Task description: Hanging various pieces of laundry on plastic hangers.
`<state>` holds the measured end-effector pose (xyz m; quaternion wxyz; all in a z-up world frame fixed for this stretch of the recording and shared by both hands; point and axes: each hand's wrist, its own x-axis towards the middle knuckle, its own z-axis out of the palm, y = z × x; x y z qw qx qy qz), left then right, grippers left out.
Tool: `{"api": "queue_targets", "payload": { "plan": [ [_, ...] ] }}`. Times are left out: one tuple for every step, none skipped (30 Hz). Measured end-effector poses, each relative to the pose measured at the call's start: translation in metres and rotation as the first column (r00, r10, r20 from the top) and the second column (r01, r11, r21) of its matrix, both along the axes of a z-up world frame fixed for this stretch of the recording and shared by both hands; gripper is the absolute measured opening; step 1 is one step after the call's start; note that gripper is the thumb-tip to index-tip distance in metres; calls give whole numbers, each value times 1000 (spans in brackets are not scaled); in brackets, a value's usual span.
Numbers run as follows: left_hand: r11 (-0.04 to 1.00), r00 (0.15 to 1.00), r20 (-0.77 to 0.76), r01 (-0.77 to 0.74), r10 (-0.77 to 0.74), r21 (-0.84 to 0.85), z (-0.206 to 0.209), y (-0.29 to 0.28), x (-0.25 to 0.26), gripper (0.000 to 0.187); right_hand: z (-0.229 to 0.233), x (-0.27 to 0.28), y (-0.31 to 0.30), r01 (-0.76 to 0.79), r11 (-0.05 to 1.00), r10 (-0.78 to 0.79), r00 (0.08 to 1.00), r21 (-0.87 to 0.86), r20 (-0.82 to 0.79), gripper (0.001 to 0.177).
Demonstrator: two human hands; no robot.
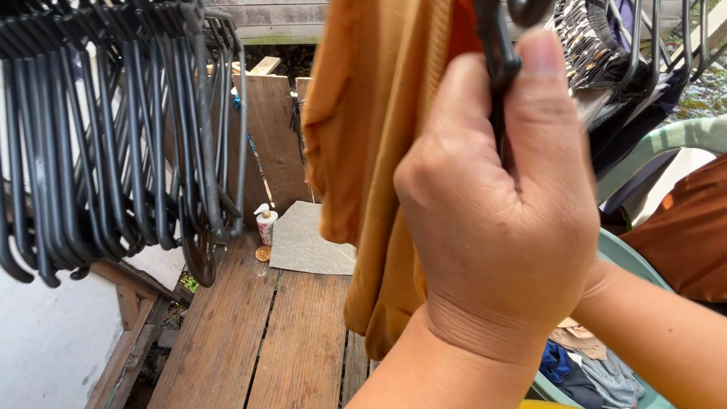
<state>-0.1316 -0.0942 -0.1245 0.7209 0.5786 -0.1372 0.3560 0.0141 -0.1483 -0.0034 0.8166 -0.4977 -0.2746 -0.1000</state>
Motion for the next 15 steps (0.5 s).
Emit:
{"api": "queue_targets", "payload": {
  "plan": [
    [1000, 1000, 2, -4, 4, -2, 30, 1, 12, 33, 3, 0, 4, -194, 964, 204, 978, 181, -37, 26],
    [1000, 1000, 5, -8, 8, -4, 44, 0, 26, 33, 12, 0, 18, -192, 964, 202, 979, 183, -38, 26],
    [1000, 1000, 7, -15, 15, -7, 59, 1, 39, 33, 22, -1, 32, -340, 844, 374, 927, 414, -2, 27],
    [1000, 1000, 9, -22, 22, -10, 74, 4, 50, 33, 31, -2, 47, -452, 649, 520, 851, 612, 77, 30],
    [999, 1000, 10, -30, 30, -13, 83, 4, 62, 34, 32, 3, 52, -452, 648, 521, 850, 613, 76, 30],
    [999, 999, 12, -37, 37, -16, 92, 5, 72, 34, 33, 8, 57, -333, 769, 351, 933, 545, 75, 27],
    [999, 999, 15, -42, 42, -18, 102, 5, 81, 34, 34, 12, 61, -193, 859, 168, 981, 474, 95, 24],
    [999, 999, 19, -47, 47, -20, 109, 5, 91, 35, 35, 13, 59, -192, 859, 166, 981, 476, 95, 24],
    [998, 998, 22, -51, 51, -23, 116, 6, 100, 35, 36, 14, 57, -285, 804, 257, 958, 522, 126, 22],
    [998, 998, 25, -54, 55, -26, 123, 6, 108, 35, 36, 15, 56, -373, 738, 343, 925, 562, 163, 21],
    [998, 998, 27, -58, 59, -28, 128, 6, 116, 35, 31, 11, 46, -370, 738, 341, 926, 564, 162, 21],
    [998, 998, 29, -63, 63, -30, 133, 7, 123, 36, 27, 7, 37, -502, 657, 513, 844, 562, 154, 15],
    [997, 997, 32, -69, 70, -34, 139, 8, 130, 36, 22, 3, 28, -618, 552, 668, 729, 559, 146, 14],
    [996, 996, 35, -75, 76, -38, 144, 10, 135, 36, 5, -6, 8, -618, 552, 669, 729, 559, 146, 14],
    [996, 996, 38, -77, 79, -44, 147, 10, 140, 37, -12, -16, -14, -381, 914, 383, 924, -138, -10, 36]
  ]
}}
